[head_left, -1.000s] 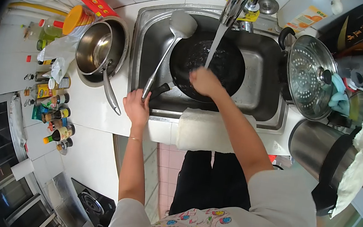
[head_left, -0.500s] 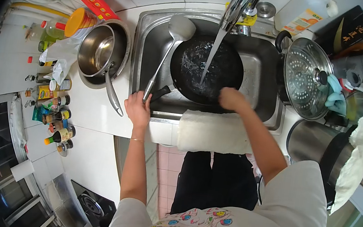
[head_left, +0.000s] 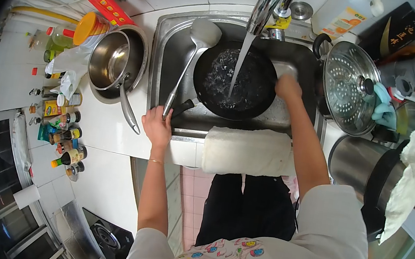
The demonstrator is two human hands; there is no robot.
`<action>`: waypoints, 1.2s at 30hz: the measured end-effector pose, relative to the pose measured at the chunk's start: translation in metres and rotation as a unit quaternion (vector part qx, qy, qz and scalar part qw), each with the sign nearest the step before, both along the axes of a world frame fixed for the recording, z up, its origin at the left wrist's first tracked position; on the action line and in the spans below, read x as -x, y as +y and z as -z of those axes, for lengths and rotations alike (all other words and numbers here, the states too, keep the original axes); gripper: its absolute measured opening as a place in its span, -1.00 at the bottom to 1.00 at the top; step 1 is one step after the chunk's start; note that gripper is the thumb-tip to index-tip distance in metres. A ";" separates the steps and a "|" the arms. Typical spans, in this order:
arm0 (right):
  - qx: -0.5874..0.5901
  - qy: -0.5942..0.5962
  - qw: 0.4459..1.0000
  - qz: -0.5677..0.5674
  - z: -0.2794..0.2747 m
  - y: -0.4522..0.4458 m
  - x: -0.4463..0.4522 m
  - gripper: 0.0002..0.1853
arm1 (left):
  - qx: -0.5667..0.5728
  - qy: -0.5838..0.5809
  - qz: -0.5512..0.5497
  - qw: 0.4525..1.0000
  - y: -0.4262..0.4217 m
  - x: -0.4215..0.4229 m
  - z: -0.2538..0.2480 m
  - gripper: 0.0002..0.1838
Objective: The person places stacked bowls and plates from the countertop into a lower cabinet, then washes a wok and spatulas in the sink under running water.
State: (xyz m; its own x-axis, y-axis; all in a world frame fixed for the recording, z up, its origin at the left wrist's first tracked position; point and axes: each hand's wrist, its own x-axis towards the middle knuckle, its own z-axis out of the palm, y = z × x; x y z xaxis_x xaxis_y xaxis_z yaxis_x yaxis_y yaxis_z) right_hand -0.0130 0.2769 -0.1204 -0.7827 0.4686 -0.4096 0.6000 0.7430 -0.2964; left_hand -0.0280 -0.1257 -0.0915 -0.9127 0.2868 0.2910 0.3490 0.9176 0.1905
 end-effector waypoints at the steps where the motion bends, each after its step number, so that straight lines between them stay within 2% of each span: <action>1: 0.014 -0.030 0.999 -0.035 -0.008 -0.011 -0.021 -0.78 | 0.005 0.000 -0.002 1.000 0.000 -0.001 0.001 -0.78; 2: 0.027 -0.059 0.996 -0.068 -0.015 -0.022 -0.037 -0.78 | 0.008 0.000 -0.003 1.000 0.000 0.000 0.002 -0.78; 4: 0.124 -0.101 0.976 -0.145 -0.005 -0.055 -0.048 -0.79 | 0.014 0.000 -0.005 1.000 0.000 0.000 0.002 -0.78; 6: 0.275 -0.037 0.925 -0.259 -0.018 -0.087 -0.029 -0.78 | 0.020 0.002 -0.004 1.000 0.001 0.000 0.002 -0.77; 8: 0.250 0.049 0.949 -0.184 -0.001 -0.116 0.005 -0.77 | 0.012 0.013 0.006 1.000 0.000 0.000 0.003 -0.77; 10: 0.151 0.069 0.985 -0.049 0.005 -0.121 0.035 -0.75 | 0.013 0.024 0.016 1.000 -0.001 0.001 0.004 -0.77; 12: 0.032 0.050 0.991 -0.122 0.027 -0.087 0.051 -0.80 | 0.023 0.021 0.019 0.999 -0.003 -0.001 0.004 -0.78; 14: -0.036 0.026 0.994 -0.101 0.020 -0.044 0.044 -0.79 | 0.022 0.024 0.023 0.999 -0.001 0.002 0.004 -0.79; 18: -0.015 -0.092 0.995 -0.040 -0.029 -0.014 -0.017 -0.73 | 0.028 0.013 0.015 0.999 -0.003 -0.001 0.006 -0.78; 22: 0.094 -0.147 0.967 -0.188 -0.018 -0.057 -0.047 -0.75 | 0.031 0.018 0.008 0.999 0.000 0.001 0.006 -0.78; 24: 0.193 -0.048 0.901 -0.385 -0.003 -0.077 -0.022 -0.75 | 0.024 0.021 0.011 0.999 0.000 0.002 0.007 -0.77; 26: 0.235 0.015 0.955 -0.181 -0.024 -0.099 0.015 -0.74 | 0.021 0.023 0.013 0.999 -0.001 0.002 0.007 -0.77; 28: 0.208 0.128 0.968 -0.055 -0.032 -0.105 0.046 -0.76 | 0.016 0.021 0.020 0.999 0.000 0.000 0.006 -0.77; 32: 0.054 0.106 0.993 0.007 -0.001 -0.054 0.075 -0.74 | 0.019 0.007 0.015 1.000 0.001 0.000 0.003 -0.77; 36: -0.024 0.060 0.998 0.001 -0.011 -0.013 0.007 -0.79 | 0.022 0.008 0.007 1.000 0.000 0.001 0.002 -0.77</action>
State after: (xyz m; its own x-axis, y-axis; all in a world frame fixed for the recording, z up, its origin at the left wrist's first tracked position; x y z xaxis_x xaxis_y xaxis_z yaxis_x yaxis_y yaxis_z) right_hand -0.0204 0.2643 -0.1091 -0.8238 0.4872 -0.2899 0.5639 0.7572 -0.3297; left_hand -0.0287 -0.1252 -0.0933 -0.9040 0.3118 0.2924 0.3639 0.9203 0.1435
